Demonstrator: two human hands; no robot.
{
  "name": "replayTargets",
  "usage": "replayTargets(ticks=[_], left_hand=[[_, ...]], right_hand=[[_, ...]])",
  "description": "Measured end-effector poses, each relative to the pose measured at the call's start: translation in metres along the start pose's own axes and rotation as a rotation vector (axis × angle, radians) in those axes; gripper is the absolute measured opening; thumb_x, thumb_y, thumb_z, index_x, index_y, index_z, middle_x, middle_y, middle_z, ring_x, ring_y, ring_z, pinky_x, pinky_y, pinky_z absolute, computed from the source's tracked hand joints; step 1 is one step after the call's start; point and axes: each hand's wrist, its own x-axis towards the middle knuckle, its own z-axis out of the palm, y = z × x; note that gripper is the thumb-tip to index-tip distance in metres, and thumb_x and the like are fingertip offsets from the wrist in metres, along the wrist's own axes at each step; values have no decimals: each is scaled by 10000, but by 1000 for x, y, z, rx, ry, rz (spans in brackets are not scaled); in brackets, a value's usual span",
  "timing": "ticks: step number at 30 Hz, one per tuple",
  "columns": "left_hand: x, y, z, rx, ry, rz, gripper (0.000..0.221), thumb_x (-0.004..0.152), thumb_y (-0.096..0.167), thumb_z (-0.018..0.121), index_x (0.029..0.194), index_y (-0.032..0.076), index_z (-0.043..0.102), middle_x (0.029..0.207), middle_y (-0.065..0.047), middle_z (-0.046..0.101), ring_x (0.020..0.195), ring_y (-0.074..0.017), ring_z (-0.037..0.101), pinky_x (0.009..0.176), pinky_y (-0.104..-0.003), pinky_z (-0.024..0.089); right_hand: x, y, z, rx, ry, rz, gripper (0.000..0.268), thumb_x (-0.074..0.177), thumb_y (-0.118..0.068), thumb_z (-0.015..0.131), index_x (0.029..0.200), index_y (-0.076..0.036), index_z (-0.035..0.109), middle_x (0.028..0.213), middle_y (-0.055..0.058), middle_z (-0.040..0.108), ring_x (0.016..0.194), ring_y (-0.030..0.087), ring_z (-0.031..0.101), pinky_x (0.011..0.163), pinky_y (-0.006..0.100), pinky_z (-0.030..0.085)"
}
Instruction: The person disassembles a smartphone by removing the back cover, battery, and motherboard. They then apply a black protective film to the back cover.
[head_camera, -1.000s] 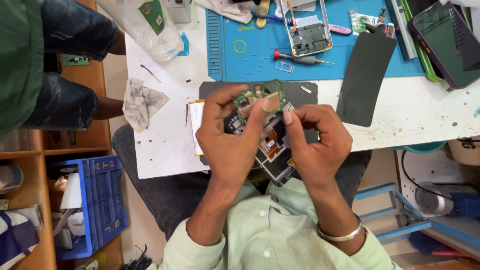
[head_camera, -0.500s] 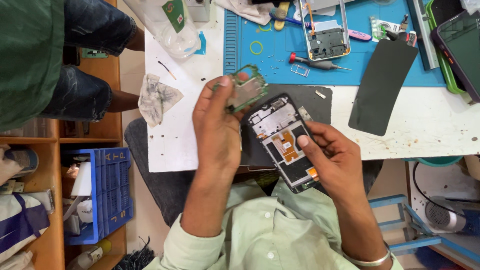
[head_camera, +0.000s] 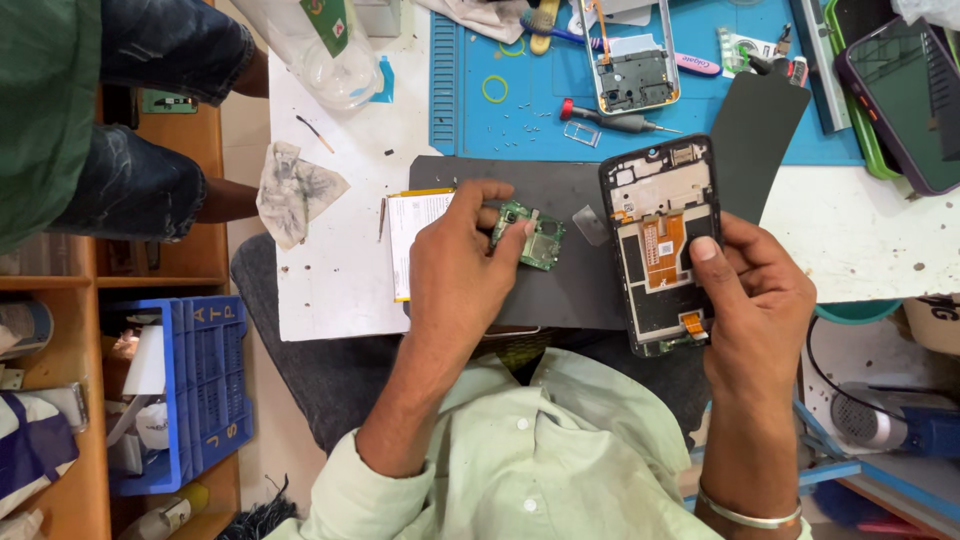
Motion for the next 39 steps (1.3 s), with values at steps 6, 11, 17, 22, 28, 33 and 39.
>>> replayTargets(ticks=[6, 11, 17, 22, 28, 33, 39], left_hand=[[-10, 8, -20, 153, 120, 4, 304, 922, 276, 806, 1167, 102, 758, 784, -113, 740, 625, -150, 662, 617, -297, 509], [-20, -3, -44, -375, 130, -9, 321, 985, 267, 705, 1198, 30, 734, 1024, -76, 776, 730, -115, 637, 640, -271, 518], [-40, -17, 6, -1227, -259, -99, 708, 1087, 539, 465, 1509, -27, 488, 1376, -173, 617, 1245, -227, 599, 1077, -363, 499], [-40, -24, -4, -1805, -349, -251, 850, 1096, 681, 275, 1521, -33, 454, 1324, -214, 638, 1257, -310, 637, 1076, -460, 526], [-40, -28, -17, -1628, -298, -166, 909, 1117, 695, 278, 1601, -61, 424, 1266, -207, 646, 1149, -298, 669, 1032, -461, 560], [-32, -26, -19, -1790, -417, 35, 946, 1033, 750, 282, 1528, -39, 453, 1254, -214, 683, 1130, -289, 701, 1009, -417, 583], [-26, -18, -4, -943, 213, 101, 845, 1140, 664, 338, 1585, -54, 305, 1362, -240, 606, 1102, -278, 660, 926, -380, 575]], right_hand=[[-2, 0, -1, 7, -6, -19, 332, 1021, -52, 737, 1314, 84, 663, 1045, 87, 738, 886, 71, 666, 843, 200, 534], [-5, -3, 0, 80, -28, 0, 321, 1021, -53, 712, 1306, 78, 644, 1089, 92, 742, 924, 91, 688, 861, 215, 543], [-33, 13, 52, 178, -212, 218, 397, 993, -40, 733, 1361, 90, 658, 976, 50, 664, 881, 76, 623, 822, 226, 511], [-49, -15, 85, -238, -397, 83, 380, 907, -88, 699, 1270, 18, 666, 1054, 53, 734, 897, 64, 690, 762, 208, 555], [-51, -27, 89, -482, -246, -365, 235, 1028, -40, 705, 1255, 15, 685, 1143, 67, 691, 926, 98, 692, 796, 224, 561], [-52, -18, 89, -174, -408, -25, 356, 911, -16, 727, 1258, -17, 651, 1140, 71, 723, 927, 80, 671, 773, 215, 556], [-73, -16, 97, -542, -203, -413, 275, 882, 52, 790, 1142, -3, 719, 1061, 86, 723, 841, 156, 646, 730, 277, 516]])
